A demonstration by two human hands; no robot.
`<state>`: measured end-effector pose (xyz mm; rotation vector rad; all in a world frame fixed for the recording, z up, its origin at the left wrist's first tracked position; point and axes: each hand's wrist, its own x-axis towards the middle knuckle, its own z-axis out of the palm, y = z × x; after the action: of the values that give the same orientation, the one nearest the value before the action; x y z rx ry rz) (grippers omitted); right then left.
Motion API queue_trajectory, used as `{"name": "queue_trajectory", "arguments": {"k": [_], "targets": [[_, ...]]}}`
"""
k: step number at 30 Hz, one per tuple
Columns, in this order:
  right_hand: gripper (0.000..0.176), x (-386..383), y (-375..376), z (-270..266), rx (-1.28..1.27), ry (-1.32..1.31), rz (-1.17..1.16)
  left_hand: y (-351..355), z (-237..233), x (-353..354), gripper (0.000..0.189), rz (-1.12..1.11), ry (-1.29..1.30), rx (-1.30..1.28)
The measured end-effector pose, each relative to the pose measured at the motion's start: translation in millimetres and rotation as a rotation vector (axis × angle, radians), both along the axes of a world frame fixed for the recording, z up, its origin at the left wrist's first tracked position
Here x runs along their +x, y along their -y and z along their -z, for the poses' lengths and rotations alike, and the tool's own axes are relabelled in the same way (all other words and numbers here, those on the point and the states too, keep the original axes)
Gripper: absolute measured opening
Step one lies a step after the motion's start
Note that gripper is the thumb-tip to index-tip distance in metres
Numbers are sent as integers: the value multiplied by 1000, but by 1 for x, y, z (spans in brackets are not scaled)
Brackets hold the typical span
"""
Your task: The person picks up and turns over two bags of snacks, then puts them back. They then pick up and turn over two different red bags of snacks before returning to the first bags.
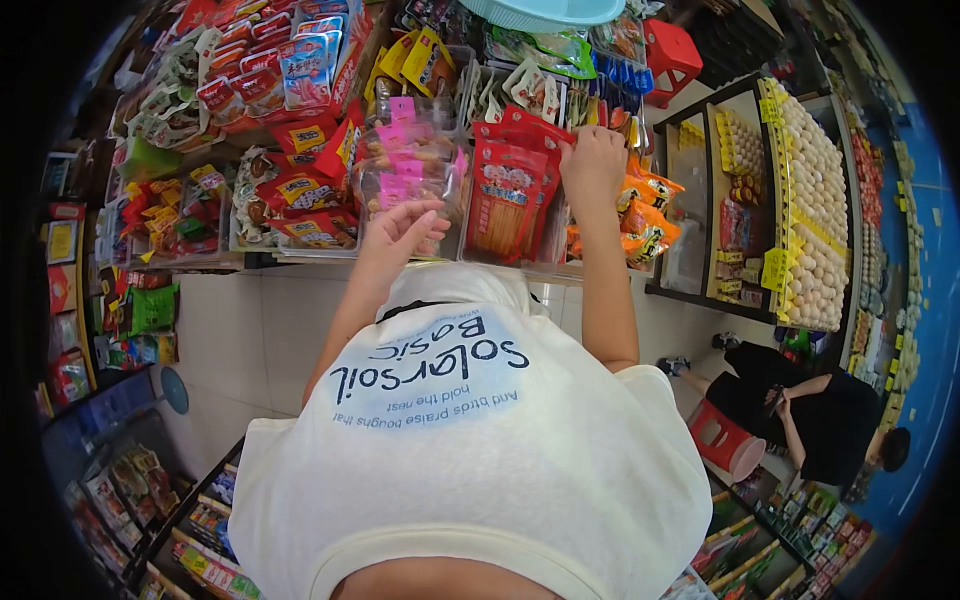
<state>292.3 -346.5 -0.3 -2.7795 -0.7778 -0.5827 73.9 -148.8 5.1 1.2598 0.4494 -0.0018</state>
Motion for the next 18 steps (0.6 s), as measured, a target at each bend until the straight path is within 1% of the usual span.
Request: {"name": "queue_trajectory", "arguments": {"k": [1, 2, 3, 4, 5, 7, 8, 9, 11, 13, 15, 16, 17, 18], "targets": [[28, 6, 2, 5, 0, 4, -8, 0, 0, -1, 29, -8, 4, 0], [29, 11, 4, 11, 113, -77, -58, 0, 1, -2, 29, -7, 2, -2], [31, 12, -1, 4, 225, -156, -110, -1, 1, -2, 30, -8, 3, -3], [23, 9, -3, -8, 348, -385, -18, -2, 0, -2, 30, -19, 8, -3], [23, 11, -4, -14, 345, -384, -28, -2, 0, -3, 30, -22, 6, -3], [17, 9, -4, -27, 887, -450, -82, -1, 0, -5, 30, -25, -1, -6], [15, 6, -1, -35, 947, -409, -61, -1, 0, -4, 30, -21, -10, 3], [15, -2, -4, -50, 945, -408, -60, -1, 0, -4, 31, -14, -18, 11], [17, -22, -14, -79, 1276, -213, -73, 0, 0, -2, 31, -6, -24, 14], [19, -42, -16, -104, 1326, -193, -80, 2, -3, -2, 31, 4, -34, 17], [21, -54, -15, -110, 1377, -172, -81, 7, -10, -1, 32, -62, -8, 19], [20, -58, -14, -111, 1414, -149, -85, 10, -10, 1, 32, -55, -10, 20], [20, -60, -14, -110, 1452, -125, -92, 13, -9, 4, 33, -131, 107, 76], [17, -61, -15, -105, 1494, -170, -116, 15, -10, 6, 34, -209, 224, 132]]}}
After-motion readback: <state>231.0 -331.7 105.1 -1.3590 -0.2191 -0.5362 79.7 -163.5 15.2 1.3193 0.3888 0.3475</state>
